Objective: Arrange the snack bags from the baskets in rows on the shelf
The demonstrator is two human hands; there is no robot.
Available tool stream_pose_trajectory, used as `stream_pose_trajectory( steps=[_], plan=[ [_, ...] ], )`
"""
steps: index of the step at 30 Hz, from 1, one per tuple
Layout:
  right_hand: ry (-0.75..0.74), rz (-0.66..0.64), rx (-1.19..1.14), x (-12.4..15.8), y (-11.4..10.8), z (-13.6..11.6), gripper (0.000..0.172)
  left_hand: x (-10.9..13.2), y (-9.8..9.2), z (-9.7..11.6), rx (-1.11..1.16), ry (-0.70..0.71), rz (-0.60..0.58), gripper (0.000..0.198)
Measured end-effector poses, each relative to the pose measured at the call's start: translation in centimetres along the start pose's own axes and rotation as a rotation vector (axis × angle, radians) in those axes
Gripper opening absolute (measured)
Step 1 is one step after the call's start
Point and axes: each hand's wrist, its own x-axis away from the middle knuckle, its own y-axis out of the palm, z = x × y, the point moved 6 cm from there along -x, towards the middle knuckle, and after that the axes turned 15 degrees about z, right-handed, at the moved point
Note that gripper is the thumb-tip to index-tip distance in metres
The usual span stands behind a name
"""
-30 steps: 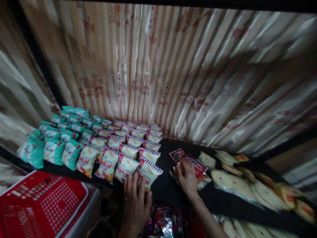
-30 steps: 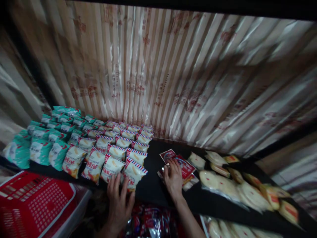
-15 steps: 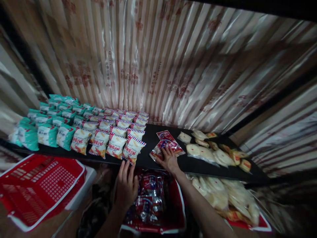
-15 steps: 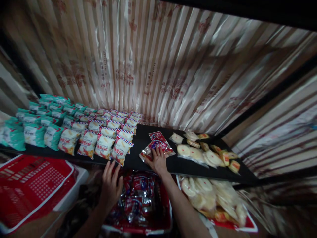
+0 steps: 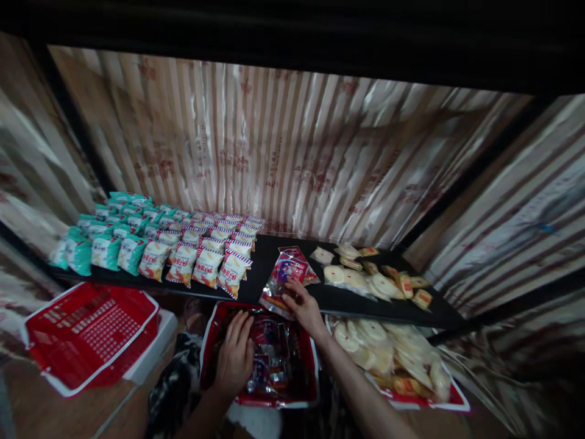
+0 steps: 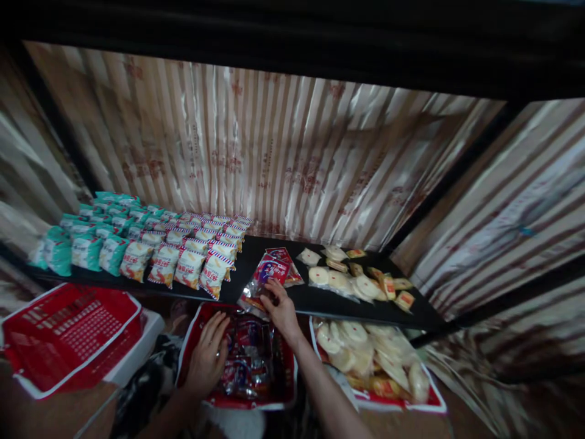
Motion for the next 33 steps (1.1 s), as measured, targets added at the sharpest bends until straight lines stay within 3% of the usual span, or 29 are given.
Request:
stream_pose_trajectory(
  steps=[5, 8, 10, 14, 17, 21, 26, 33],
  plan=[
    [0.470, -0.114, -0.411, 3.8, -1.3, -3.2, 0.041, -2.2, 1.5, 1.7, 0.202, -0.250, -0.164, 0.064],
    [0.664, -0.182, -0.569, 5.5, -1.6, -4.9, 0.043, -3.8, 1.5, 3.8, 0.390, -0.268, -0.269, 0.060],
    [0.720, -0.184, -0.622, 6.0, -2.1, -5.8, 0.042, -4.6, 0.9, 4.7, 0.461, -0.272, -0.260, 0.050],
    [0.709, -0.126, -0.602, 6.4, -4.0, -6.9, 0.033, -5.9, -0.5, 5.0, 0.529, -0.311, -0.167, 0.039],
    [0.694, -0.101, -0.546, 7.3, -4.9, -7.2, 0.028, -6.7, -1.2, 4.8, 0.626, -0.419, -0.145, 0.034],
    [0.723, -0.083, -0.552, 9.2, -5.1, -6.9, 0.035, -7.1, -1.6, 5.2, 0.839, -0.594, -0.218, 0.024],
    [0.776, -0.049, -0.609, 11.6, -5.0, -6.6, 0.045, -5.9, -2.0, 5.4, 0.969, -0.801, -0.347, 0.025],
    [0.747, -0.101, -0.747, 15.3, -4.1, -8.3, 0.047, -4.7, -2.4, 5.3, 0.953, -0.899, -0.396, 0.032]
  ],
)
